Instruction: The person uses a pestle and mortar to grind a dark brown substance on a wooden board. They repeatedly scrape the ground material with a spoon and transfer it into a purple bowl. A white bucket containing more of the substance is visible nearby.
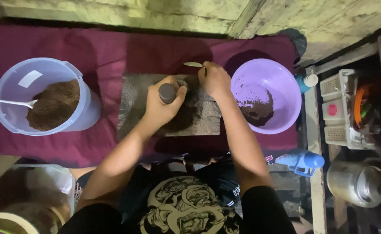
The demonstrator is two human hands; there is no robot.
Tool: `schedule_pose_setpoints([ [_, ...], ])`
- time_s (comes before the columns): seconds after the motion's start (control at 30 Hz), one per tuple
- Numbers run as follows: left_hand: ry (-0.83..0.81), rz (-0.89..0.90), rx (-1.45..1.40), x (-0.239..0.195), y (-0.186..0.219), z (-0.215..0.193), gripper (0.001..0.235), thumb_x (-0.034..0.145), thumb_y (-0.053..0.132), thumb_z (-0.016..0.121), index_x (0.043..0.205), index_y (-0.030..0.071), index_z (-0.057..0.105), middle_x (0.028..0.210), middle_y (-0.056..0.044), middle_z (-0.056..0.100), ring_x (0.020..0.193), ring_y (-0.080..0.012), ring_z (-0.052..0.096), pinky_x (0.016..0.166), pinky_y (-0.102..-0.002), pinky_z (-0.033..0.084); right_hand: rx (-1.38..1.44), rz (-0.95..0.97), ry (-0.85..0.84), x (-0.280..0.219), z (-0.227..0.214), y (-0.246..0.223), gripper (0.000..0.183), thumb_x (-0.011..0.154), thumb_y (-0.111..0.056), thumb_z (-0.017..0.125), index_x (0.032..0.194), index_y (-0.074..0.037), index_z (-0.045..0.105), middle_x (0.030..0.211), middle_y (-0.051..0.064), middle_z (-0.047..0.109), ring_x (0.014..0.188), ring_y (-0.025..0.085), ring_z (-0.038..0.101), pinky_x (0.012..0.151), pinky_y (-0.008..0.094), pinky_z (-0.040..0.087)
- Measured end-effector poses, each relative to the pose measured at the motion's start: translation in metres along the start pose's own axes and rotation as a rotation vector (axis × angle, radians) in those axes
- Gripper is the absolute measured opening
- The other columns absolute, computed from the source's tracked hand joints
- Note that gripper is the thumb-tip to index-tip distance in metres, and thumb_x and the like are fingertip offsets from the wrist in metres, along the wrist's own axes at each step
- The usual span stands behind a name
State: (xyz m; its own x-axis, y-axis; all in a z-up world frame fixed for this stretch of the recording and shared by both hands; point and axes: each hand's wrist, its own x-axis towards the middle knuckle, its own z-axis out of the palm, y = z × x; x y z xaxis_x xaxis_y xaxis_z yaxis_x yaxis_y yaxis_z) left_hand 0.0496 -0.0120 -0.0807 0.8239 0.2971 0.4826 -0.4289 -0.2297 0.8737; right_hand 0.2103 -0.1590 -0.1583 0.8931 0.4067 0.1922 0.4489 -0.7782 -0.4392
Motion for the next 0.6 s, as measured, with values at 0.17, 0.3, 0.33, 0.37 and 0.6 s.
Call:
schedule_pose_setpoints([
  [0.17, 0.002, -0.01, -0.033, 0.001, 0.026, 0.001, 0.024, 0.095, 0.0, 0.067, 0.074, 0.006, 0.055, 0.054, -0.01, 0.055, 0.05, -0.0132, 0.048, 0.05, -0.027, 0.036, -0.017, -0.008, -0.046, 0.0, -0.003, 0.002, 0.021, 0.093, -0.027, 0.053, 0.087, -0.013, 0.068, 0.08, 0.014, 0.07, 0.08, 0.044, 0.072, 0.07, 0.056, 0.059],
  [0.3, -0.006, -0.008, -0.038, 0.002, 0.038, -0.001, 0.022, 0.094, 0.001, 0.07, 0.077, 0.008, 0.058, 0.055, -0.012, 0.057, 0.047, -0.0157, 0.051, 0.05, -0.026, 0.038, 0.012, -0.013, -0.074, 0.002, -0.007, 0.003, 0.021, 0.093, -0.025, 0.053, 0.088, -0.011, 0.069, 0.08, 0.015, 0.069, 0.082, 0.042, 0.072, 0.071, 0.054, 0.059],
  [0.33, -0.013, -0.013, -0.034, 0.002, 0.04, -0.002, 0.022, 0.093, 0.002, 0.071, 0.076, 0.008, 0.058, 0.054, -0.011, 0.058, 0.045, -0.016, 0.051, 0.049, -0.026, 0.038, 0.004, -0.014, -0.1, 0.003, -0.005, 0.005, 0.023, 0.094, -0.029, 0.052, 0.087, -0.013, 0.067, 0.08, 0.014, 0.068, 0.082, 0.041, 0.072, 0.071, 0.054, 0.059],
  [0.37, -0.009, -0.019, -0.034, -0.002, 0.032, 0.0, 0.022, 0.093, 0.002, 0.071, 0.076, 0.008, 0.058, 0.054, -0.011, 0.058, 0.045, -0.016, 0.051, 0.049, -0.026, 0.038, 0.002, -0.015, -0.107, 0.002, -0.005, 0.006, 0.023, 0.094, -0.029, 0.052, 0.087, -0.013, 0.067, 0.08, 0.014, 0.068, 0.082, 0.041, 0.072, 0.071, 0.054, 0.059],
  [0.6, -0.001, 0.054, -0.006, -0.022, 0.034, 0.007, 0.022, 0.087, 0.004, 0.072, 0.073, 0.009, 0.056, 0.053, -0.009, 0.059, 0.043, -0.0221, 0.057, 0.046, -0.029, 0.041, 0.008, -0.071, -0.092, 0.005, -0.01, 0.005, 0.023, 0.095, -0.027, 0.053, 0.083, -0.01, 0.063, 0.078, 0.017, 0.066, 0.081, 0.044, 0.071, 0.07, 0.056, 0.057],
])
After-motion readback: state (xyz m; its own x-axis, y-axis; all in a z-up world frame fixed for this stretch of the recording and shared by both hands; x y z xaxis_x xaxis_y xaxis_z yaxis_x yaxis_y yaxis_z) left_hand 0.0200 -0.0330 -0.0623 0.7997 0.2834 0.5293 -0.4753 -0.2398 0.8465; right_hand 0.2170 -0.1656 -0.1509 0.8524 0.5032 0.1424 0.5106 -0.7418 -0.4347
